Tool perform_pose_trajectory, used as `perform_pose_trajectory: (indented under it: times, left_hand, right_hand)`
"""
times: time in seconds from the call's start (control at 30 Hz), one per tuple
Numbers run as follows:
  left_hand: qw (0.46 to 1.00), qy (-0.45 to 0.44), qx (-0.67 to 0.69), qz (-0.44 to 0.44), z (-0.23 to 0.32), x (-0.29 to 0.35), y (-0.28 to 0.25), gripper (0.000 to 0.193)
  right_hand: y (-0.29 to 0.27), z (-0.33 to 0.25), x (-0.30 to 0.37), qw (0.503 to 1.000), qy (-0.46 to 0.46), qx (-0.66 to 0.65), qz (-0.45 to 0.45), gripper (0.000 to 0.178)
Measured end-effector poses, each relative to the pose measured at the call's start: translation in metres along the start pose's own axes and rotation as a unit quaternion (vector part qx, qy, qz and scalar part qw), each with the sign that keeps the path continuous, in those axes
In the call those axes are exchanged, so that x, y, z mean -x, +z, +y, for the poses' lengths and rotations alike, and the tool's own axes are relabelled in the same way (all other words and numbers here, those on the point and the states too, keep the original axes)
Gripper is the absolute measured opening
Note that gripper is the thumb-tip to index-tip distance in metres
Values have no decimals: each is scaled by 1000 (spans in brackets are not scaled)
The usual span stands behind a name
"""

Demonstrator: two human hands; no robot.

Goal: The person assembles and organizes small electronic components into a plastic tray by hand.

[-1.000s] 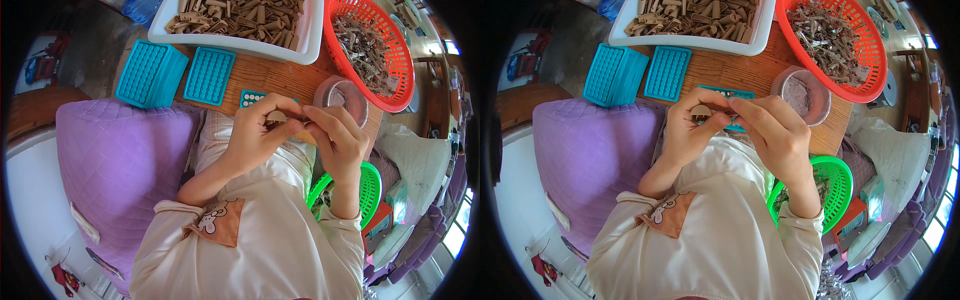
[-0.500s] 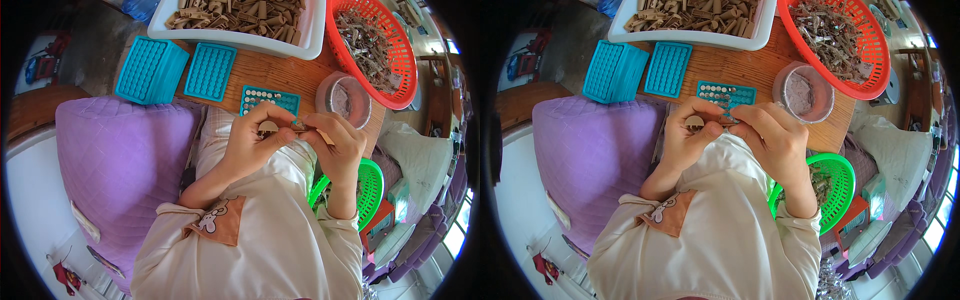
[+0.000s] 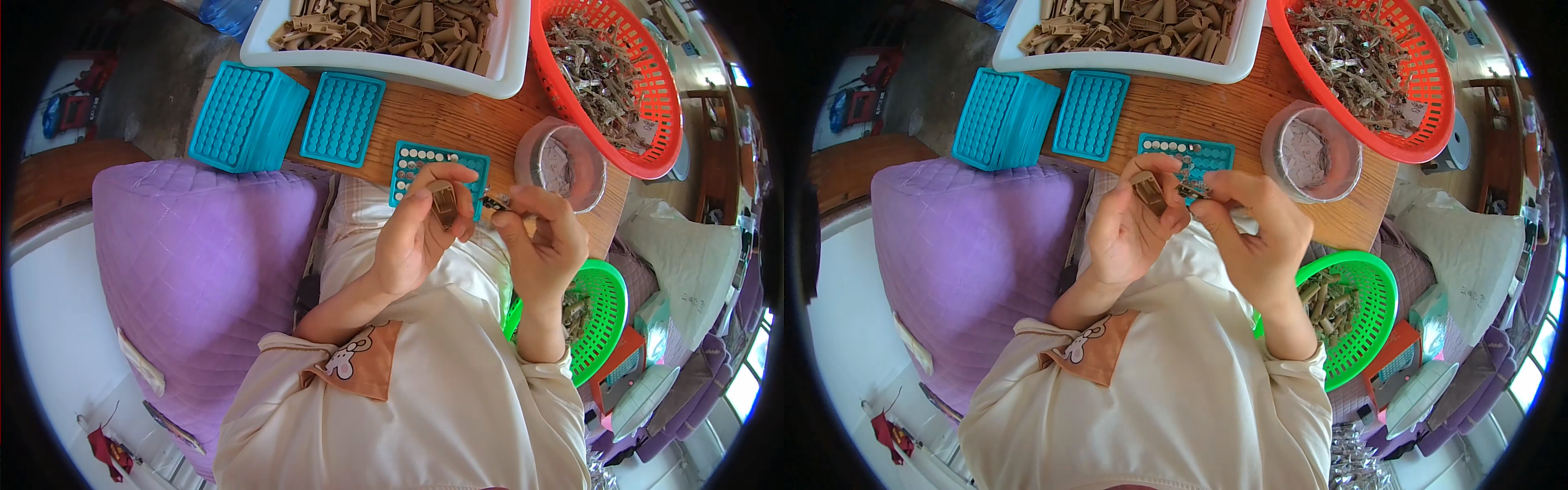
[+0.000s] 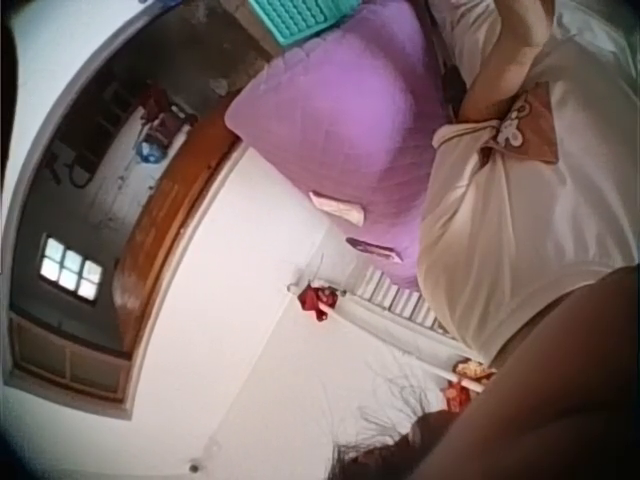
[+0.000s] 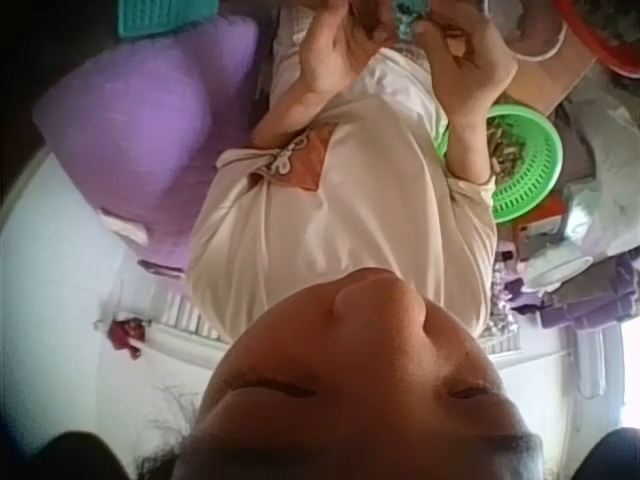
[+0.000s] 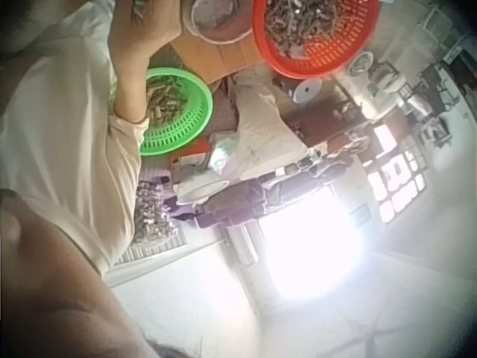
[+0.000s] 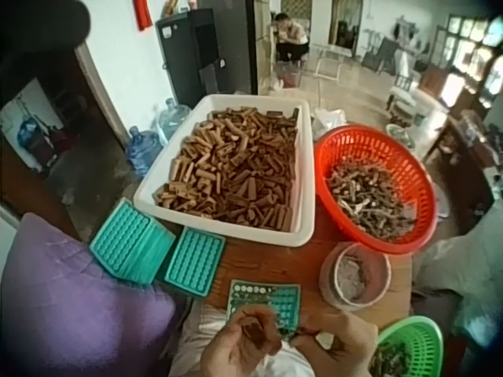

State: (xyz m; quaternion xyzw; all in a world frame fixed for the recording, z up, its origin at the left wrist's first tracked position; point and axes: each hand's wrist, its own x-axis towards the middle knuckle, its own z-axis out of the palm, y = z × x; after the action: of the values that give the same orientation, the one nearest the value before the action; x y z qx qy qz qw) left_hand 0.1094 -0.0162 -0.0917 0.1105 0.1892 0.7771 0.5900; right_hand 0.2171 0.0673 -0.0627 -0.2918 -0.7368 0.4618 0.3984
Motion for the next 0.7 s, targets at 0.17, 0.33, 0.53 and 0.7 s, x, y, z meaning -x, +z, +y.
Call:
perform_pose_trajectory:
  times: [0.17, 0.33, 0.53, 0.7]
  left_hand:
    - [995, 56, -60, 62, -7, 2, 11, 38]
    - [989, 78, -125, 33, -6, 4, -1, 42]
    - [986, 84, -145, 7, -2, 8, -7, 41]
    - [982, 103, -157, 4, -2, 6, -3, 43]
  right_hand:
    - [14, -6, 4, 999, -41, -18, -6, 17]
    - [15, -13, 3, 998, -50, 21, -22, 15]
    - [13, -9, 0, 986, -137, 64, -65, 15]
    - [14, -17, 9, 995, -68, 52, -48, 17]
